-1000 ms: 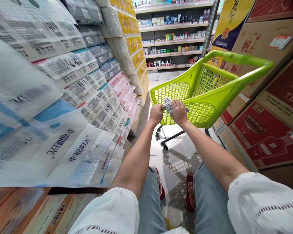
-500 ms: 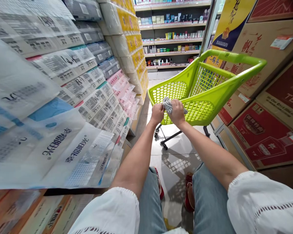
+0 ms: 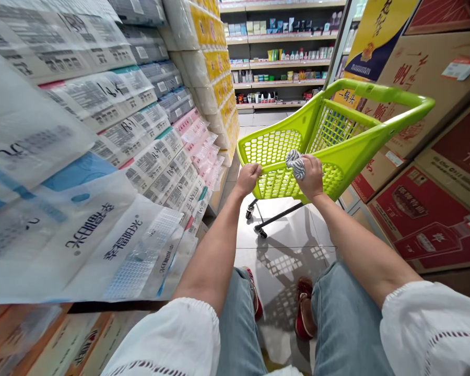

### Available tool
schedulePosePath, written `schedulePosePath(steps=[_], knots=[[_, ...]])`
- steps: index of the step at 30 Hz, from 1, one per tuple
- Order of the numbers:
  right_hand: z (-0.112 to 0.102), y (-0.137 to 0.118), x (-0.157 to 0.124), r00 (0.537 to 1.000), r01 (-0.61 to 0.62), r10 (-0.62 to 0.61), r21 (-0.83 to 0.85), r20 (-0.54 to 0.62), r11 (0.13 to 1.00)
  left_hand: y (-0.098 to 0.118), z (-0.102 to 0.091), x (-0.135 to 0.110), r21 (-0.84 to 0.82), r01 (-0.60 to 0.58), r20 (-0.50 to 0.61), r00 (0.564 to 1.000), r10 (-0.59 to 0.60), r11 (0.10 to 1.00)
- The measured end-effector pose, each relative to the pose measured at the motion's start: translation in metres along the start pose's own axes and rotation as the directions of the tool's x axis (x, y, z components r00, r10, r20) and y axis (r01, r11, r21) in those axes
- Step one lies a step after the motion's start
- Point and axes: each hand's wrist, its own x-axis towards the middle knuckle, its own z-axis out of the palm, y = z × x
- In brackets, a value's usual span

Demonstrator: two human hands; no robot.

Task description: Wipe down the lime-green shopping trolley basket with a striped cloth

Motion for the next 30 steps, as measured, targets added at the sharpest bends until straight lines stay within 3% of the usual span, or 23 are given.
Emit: schedulePosePath(steps=[9, 15, 21, 30], knots=[[0.008, -0.037, -0.004, 0.986, 0.120, -0.118, -0.010, 0.118, 0.993, 0.006, -0.010, -0.006, 0.234, -0.077, -0.007, 0.997, 0.081, 0.969], [0.027, -0.063, -0.005, 0.929, 0.294, -0.298, 0.051, 0.219, 0.955, 0.005, -0.003, -0.008, 0.220, 0.048, -0.026, 0.999, -0.043, 0.974], [0.051, -0.067, -0.006, 0.910, 0.347, -0.335, -0.005, 0.247, 0.938, -0.011, -0.003, -0.009, 0.186, 0.021, -0.059, 0.998, -0.010, 0.982], [0.067, -0.063, -0.046, 0.728, 0.575, -0.544, 0.060, 0.417, 0.816, -0.019, -0.004, -0.012, 0.203, -0.023, -0.042, 0.999, 0.033, 0.979]])
